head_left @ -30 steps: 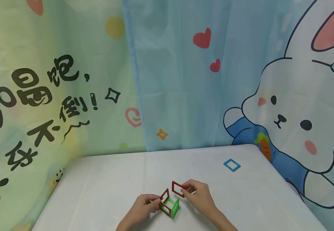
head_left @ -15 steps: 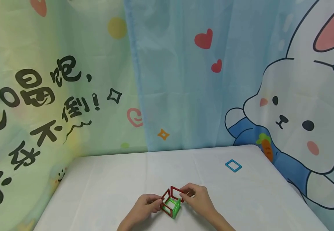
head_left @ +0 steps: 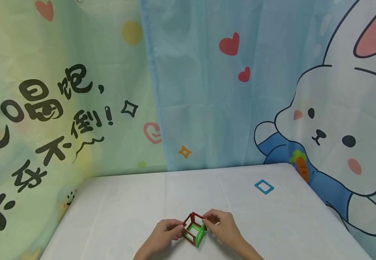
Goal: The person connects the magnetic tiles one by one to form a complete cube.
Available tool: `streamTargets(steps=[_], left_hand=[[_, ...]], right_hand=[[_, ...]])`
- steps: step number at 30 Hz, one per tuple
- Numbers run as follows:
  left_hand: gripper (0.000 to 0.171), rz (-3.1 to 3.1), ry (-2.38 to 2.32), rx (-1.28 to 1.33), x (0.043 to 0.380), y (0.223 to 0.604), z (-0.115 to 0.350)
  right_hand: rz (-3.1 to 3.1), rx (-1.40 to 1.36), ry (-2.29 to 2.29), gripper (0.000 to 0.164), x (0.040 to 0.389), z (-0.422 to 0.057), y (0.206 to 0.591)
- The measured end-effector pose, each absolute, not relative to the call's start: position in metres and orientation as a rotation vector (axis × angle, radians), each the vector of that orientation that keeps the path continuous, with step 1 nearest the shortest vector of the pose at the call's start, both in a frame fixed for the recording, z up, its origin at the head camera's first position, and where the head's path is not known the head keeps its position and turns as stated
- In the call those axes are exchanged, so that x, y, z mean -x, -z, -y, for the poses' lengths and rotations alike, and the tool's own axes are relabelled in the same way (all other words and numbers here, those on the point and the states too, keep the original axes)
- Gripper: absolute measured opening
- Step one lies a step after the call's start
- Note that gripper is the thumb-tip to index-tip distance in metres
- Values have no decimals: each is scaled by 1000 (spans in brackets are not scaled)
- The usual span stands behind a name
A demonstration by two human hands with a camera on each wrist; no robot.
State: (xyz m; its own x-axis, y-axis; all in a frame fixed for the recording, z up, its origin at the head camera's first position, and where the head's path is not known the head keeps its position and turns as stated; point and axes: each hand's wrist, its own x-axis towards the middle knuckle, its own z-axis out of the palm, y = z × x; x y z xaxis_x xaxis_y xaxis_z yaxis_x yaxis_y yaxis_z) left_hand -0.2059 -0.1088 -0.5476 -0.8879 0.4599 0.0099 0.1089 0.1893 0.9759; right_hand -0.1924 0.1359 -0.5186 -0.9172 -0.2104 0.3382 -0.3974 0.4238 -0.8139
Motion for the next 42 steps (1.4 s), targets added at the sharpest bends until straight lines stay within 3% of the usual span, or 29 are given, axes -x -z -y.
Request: streamTargets(steps=[34, 42], left_hand=[[29, -2224, -1715, -538, 206, 541, 107], [28, -2212, -1716, -559, 204, 545, 106]], right_hand=[[2659, -589, -1584, 8, 192, -137, 510], [2746, -641, -1509, 16, 186, -138, 505]])
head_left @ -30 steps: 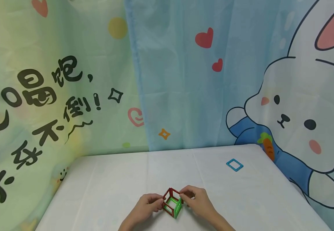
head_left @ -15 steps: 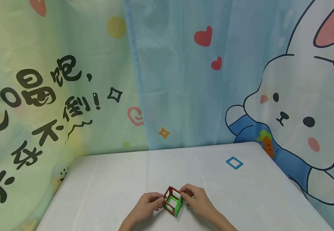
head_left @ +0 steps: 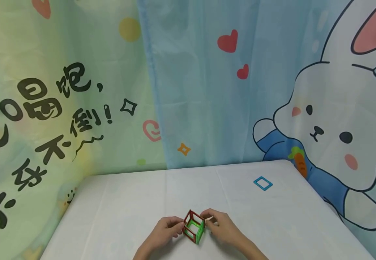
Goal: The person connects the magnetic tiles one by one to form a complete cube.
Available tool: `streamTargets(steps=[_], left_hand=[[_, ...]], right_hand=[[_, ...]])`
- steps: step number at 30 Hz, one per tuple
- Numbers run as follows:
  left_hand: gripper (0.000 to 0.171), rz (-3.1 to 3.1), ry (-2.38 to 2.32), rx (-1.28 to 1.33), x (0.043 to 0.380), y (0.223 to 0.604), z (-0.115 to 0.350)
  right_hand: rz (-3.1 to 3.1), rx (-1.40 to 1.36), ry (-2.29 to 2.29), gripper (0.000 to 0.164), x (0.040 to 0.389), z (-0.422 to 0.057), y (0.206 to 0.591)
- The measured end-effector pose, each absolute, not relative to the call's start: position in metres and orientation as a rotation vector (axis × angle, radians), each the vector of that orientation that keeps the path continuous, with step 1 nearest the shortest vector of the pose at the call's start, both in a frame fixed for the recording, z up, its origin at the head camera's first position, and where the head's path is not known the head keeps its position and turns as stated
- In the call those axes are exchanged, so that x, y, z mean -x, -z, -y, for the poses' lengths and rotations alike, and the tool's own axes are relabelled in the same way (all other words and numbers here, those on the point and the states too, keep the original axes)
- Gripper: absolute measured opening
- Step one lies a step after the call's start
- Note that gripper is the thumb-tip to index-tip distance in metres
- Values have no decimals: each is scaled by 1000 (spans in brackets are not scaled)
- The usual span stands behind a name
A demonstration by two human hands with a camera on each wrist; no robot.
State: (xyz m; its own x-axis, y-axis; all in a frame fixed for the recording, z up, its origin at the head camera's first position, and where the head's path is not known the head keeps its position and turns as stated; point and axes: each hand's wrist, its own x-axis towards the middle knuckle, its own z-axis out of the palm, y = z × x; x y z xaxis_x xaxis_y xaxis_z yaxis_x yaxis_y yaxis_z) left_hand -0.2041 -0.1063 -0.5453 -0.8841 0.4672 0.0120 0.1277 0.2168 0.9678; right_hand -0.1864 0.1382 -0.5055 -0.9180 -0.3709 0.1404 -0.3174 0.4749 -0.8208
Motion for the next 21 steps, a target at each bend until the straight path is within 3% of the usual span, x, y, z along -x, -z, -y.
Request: streamTargets(steps=[21], left_hand=[[29, -2217, -1700, -599, 202, 551, 107]], right_hand=[[-2586, 585, 1474, 22, 187, -151, 503]])
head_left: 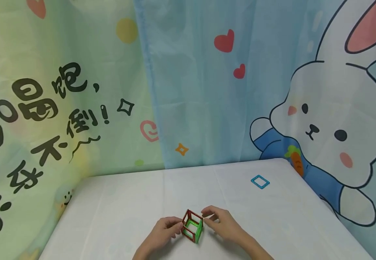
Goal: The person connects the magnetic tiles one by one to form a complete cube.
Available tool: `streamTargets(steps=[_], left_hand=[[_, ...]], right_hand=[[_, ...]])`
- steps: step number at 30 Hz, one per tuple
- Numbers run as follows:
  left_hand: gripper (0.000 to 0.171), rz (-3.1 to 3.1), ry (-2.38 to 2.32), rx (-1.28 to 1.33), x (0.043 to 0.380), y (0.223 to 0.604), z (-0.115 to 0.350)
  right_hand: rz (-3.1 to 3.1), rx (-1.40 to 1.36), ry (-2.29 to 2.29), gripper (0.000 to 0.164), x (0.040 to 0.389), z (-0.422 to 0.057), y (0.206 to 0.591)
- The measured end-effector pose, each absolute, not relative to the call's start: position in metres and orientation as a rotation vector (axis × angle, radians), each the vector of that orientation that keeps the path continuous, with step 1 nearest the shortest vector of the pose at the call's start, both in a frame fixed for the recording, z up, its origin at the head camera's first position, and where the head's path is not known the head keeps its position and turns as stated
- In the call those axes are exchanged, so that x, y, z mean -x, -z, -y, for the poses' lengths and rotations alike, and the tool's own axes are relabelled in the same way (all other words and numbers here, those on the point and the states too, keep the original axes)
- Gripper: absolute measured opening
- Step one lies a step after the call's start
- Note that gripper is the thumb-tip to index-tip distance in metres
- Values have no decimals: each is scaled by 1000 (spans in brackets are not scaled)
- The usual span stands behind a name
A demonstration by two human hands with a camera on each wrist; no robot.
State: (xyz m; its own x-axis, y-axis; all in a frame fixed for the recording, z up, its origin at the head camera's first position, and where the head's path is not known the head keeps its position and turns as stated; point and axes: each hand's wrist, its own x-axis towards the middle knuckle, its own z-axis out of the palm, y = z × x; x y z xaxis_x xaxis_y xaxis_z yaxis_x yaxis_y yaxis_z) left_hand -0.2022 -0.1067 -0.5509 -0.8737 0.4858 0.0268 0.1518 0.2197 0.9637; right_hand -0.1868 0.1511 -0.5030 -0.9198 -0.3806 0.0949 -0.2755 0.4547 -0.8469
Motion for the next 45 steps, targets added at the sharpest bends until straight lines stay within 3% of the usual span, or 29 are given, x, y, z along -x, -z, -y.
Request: streamTargets(steps=[18, 32, 45], left_hand=[[22, -2151, -1690, -547, 196, 546, 111], [23, -2136, -1693, -572, 194, 554, 109], [20, -2180, -1703, -552, 200, 551, 105]], right_hand=[[-3046, 81, 1358, 23, 231, -265, 493], [-3102, -433, 1308, 37, 241, -332, 530], [-3088, -395, 1307, 59, 268, -356, 542]])
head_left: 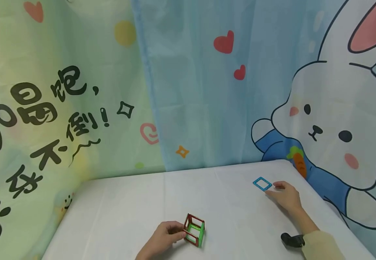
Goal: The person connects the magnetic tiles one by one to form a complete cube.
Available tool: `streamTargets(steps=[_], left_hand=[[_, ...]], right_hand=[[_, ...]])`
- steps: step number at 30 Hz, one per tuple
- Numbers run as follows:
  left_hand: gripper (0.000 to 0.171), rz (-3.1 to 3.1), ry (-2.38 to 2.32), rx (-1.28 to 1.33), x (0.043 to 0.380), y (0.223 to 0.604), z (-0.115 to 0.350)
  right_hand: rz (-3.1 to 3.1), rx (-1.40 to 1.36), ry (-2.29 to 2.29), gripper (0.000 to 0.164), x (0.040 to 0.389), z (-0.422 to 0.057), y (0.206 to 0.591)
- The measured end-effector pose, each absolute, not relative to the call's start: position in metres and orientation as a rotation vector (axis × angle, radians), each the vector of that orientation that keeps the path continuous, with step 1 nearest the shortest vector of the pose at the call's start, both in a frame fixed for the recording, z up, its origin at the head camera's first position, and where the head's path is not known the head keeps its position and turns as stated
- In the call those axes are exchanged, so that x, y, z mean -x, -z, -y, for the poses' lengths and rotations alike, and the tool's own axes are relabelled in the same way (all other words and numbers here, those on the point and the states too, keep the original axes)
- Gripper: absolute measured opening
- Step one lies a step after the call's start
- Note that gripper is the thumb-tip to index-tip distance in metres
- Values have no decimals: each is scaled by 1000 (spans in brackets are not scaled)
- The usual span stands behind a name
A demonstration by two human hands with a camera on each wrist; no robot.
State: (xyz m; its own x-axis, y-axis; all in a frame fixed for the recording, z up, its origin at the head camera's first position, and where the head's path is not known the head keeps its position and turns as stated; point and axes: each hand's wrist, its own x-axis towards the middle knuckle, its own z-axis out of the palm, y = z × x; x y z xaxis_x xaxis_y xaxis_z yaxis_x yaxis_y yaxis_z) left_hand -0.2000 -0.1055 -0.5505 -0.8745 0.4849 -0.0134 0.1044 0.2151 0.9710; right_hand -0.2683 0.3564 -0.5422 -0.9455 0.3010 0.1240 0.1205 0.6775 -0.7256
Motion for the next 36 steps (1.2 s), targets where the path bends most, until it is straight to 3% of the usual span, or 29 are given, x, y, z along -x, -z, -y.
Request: streamTargets(steps=[10, 19, 36], left_hand=[[20, -2176, -1704, -559, 203, 551, 108], [19, -2180, -1713, -539, 205, 552, 107], [18, -2219, -1712, -511, 202, 551, 105]], right_hand=[[2807, 381, -1006, 84, 280, -359, 544], [2877, 395, -896, 93, 285, -355, 539], [2814, 397, -937, 73, 287, -353, 544]])
